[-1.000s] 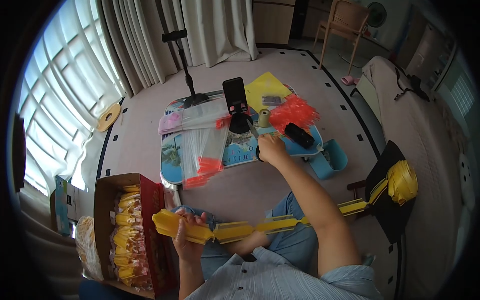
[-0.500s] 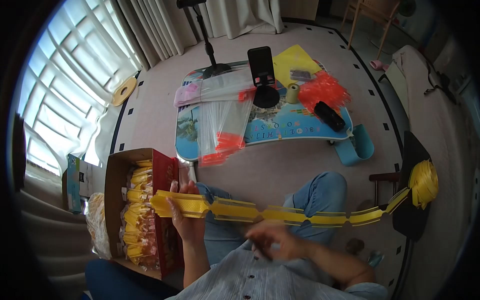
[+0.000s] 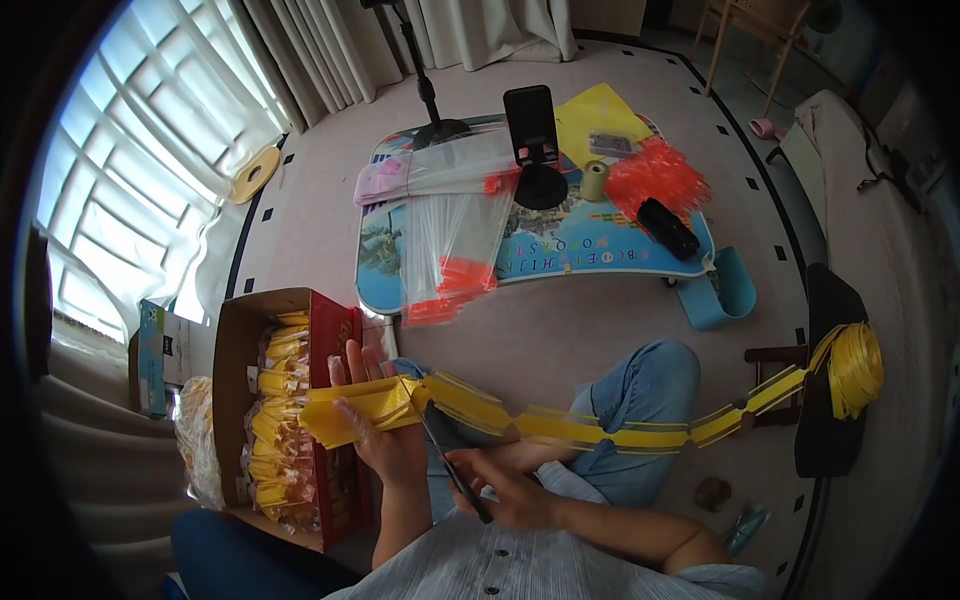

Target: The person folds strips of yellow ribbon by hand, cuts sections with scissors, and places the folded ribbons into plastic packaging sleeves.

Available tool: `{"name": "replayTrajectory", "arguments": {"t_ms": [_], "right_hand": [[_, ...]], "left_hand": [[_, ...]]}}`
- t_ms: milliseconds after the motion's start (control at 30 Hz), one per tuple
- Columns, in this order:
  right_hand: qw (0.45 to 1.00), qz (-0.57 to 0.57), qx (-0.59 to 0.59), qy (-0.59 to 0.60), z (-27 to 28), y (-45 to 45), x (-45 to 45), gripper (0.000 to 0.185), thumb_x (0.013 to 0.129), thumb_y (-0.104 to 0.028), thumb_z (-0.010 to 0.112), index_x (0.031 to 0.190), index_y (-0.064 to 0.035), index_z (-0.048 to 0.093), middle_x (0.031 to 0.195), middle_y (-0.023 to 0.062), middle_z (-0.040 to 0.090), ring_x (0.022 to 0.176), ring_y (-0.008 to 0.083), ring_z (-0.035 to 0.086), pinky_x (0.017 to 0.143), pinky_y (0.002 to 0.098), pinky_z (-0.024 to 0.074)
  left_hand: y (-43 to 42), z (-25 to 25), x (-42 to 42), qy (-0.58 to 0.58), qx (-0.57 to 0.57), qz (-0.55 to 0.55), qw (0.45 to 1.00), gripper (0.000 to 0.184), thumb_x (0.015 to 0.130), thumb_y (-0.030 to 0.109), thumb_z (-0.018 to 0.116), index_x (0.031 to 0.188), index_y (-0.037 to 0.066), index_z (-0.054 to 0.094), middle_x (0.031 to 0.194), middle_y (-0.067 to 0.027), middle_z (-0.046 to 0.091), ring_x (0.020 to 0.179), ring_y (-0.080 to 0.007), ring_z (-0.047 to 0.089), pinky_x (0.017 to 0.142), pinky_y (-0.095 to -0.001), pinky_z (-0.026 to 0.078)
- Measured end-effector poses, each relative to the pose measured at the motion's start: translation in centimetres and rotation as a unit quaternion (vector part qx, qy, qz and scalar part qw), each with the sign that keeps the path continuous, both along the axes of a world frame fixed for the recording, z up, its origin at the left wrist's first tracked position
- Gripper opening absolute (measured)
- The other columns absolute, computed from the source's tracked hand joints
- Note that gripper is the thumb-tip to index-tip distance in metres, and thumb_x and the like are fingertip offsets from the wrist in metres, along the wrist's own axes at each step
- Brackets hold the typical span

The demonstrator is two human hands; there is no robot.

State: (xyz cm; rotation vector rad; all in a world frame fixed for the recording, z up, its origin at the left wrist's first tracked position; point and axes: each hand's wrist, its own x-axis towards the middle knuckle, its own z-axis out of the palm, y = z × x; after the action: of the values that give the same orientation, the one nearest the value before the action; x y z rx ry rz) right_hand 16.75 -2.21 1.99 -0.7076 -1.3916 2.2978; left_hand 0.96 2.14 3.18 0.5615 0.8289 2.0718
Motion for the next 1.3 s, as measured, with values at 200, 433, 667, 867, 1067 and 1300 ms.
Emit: {"name": "replayTrajectory", "arguments": {"t_ms": [200,433,667,867,1067,1300], "right_hand": [[0.997,-0.003,0.077,0.0,-1.4,-0.9,0.1,0.056,0.085,-0.012,0.061,0.131,-0.004,0.031,0.103,0.0043,0.054,0.092,0.0104,0.054,0.075,0.0241,0.0426],[0.991,-0.016,0.128,-0.021,-0.2,0.5,-0.2,0.056,0.085,-0.015,0.062,0.131,-0.0049,0.032,0.103,0.0047,0.054,0.096,0.0106,0.053,0.076,0.0262,0.0436],[0.987,-0.051,0.143,-0.047,0.0,-0.2,-0.7,0.051,0.085,-0.012,0.062,0.128,-0.0035,0.037,0.093,0.0035,0.058,0.087,0.0102,0.057,0.076,0.0259,0.0453],[0.971,-0.148,0.177,-0.066,0.7,-0.6,-0.4,0.042,0.081,-0.007,0.065,0.119,-0.0041,0.047,0.082,0.0026,0.061,0.074,0.0086,0.06,0.063,0.0223,0.0453],[0.733,-0.36,0.472,-0.332,1.0,12.7,3.8,0.021,0.075,-0.012,0.066,0.091,-0.0067,0.054,0.06,0.0121,0.059,0.056,0.0282,0.062,0.049,0.0361,0.0467],[0.567,-0.216,0.572,-0.551,-0.1,24.0,6.1,0.012,0.075,-0.012,0.059,0.074,-0.0009,0.062,0.079,0.0185,0.064,0.074,0.0355,0.062,0.068,0.0418,0.0501]], "left_hand": [[0.5,0.0,-1.0,-0.019,0.03,0.045,0.998,0.055,0.097,0.042,0.024,0.141,0.012,0.011,0.147,-0.0134,0.018,0.136,-0.0271,0.019,0.112,-0.0409,0.016],[-0.3,0.8,0.8,-0.025,0.014,0.012,1.0,0.053,0.097,0.04,0.027,0.139,0.011,0.015,0.146,-0.0153,0.019,0.135,-0.0281,0.021,0.11,-0.0403,0.021],[-0.6,1.1,1.1,-0.046,0.031,0.018,0.998,0.052,0.097,0.039,0.027,0.139,0.011,0.016,0.146,-0.0161,0.019,0.134,-0.0282,0.023,0.11,-0.0404,0.022],[-0.4,1.4,1.0,-0.036,0.02,0.035,0.999,0.052,0.097,0.039,0.029,0.138,0.01,0.018,0.144,-0.0163,0.023,0.133,-0.0274,0.026,0.11,-0.0392,0.023],[-1.2,-0.3,-1.3,-0.088,0.047,-0.052,0.994,0.049,0.097,0.039,0.033,0.133,0.007,0.026,0.111,-0.0126,0.052,0.114,-0.0241,0.047,0.102,-0.0392,0.032],[-2.0,0.7,-1.9,-0.196,0.051,-0.162,0.966,0.046,0.097,0.034,0.035,0.133,0.006,0.028,0.127,-0.0155,0.046,0.126,-0.0288,0.037,0.108,-0.0439,0.025]]}}
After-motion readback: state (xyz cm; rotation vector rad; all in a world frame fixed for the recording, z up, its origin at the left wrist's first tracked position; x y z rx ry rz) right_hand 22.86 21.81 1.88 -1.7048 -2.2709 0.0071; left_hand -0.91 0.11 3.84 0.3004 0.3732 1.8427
